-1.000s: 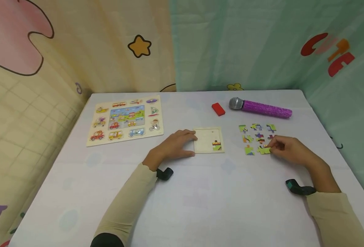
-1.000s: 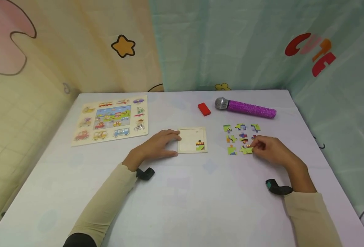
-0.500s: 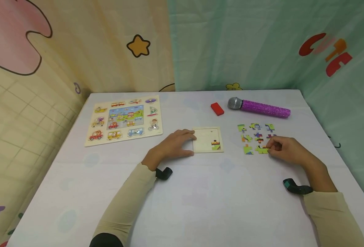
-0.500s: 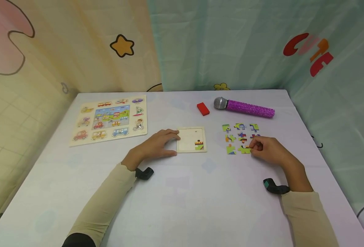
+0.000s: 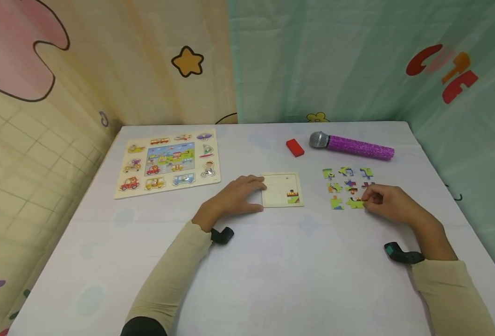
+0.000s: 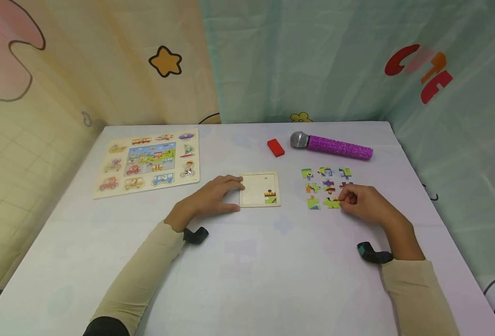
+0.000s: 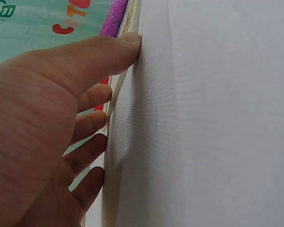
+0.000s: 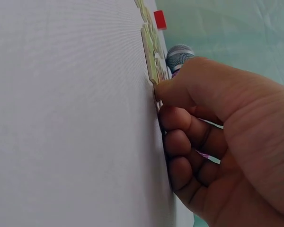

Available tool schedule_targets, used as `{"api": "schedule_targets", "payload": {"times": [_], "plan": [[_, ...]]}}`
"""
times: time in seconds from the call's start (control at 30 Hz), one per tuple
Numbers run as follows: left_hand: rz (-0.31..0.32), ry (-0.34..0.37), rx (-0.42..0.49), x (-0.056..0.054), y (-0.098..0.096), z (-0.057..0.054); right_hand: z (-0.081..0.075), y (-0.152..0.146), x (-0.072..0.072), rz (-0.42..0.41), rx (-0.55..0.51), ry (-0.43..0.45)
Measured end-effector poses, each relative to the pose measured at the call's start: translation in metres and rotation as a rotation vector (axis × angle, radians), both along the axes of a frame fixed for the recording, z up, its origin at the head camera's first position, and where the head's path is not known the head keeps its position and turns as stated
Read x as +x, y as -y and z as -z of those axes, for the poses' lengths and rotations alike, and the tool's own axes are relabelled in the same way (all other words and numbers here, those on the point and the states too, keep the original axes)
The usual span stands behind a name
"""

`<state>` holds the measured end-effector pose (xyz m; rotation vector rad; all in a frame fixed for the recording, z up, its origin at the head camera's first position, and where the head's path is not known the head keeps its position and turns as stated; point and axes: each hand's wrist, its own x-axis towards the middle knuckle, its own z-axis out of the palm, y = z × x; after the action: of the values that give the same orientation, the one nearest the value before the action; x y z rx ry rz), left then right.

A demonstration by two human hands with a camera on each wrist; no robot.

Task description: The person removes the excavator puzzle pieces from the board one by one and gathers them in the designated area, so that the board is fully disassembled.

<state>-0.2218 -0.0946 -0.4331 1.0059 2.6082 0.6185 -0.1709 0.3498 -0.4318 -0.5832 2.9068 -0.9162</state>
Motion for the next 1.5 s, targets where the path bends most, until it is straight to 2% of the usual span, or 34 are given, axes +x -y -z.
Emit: {"api": "schedule_targets", "payload": {"times": [0.17,0.3,0.43,0.57,0.7,0.77,0.9,1.23,1.5], "plan": [[-0.003,0.009,0.000,0.000,-0.001,0.000,-0.009,0.005,-0.002,-0.027,-0.010,-0.066],[-0.006,0.018,-0.008,0.001,-0.003,-0.001,-0.021,0.020,-0.005,-0.064,-0.001,-0.049],[-0.011,0.010,-0.020,0.002,-0.003,-0.001,-0.035,0.058,-0.015,-0.131,0.019,0.041],[-0.014,0.013,-0.005,0.001,-0.002,0.000,-0.038,0.107,-0.030,-0.209,0.039,0.113],[-0.013,0.016,-0.003,0.001,-0.002,0.001,-0.031,0.145,-0.042,-0.309,0.093,0.102],[-0.015,0.018,-0.005,0.002,-0.002,0.001,-0.026,0.157,-0.046,-0.334,0.132,0.088],[-0.018,0.012,-0.013,0.002,-0.002,0.001,-0.019,0.166,-0.049,-0.318,0.179,0.071],[-0.025,0.013,-0.006,0.003,-0.001,0.001,-0.018,0.168,-0.046,-0.223,0.170,0.151],[-0.025,-0.012,-0.007,0.001,-0.001,0.003,-0.017,0.169,-0.048,-0.249,0.154,0.180]]}}
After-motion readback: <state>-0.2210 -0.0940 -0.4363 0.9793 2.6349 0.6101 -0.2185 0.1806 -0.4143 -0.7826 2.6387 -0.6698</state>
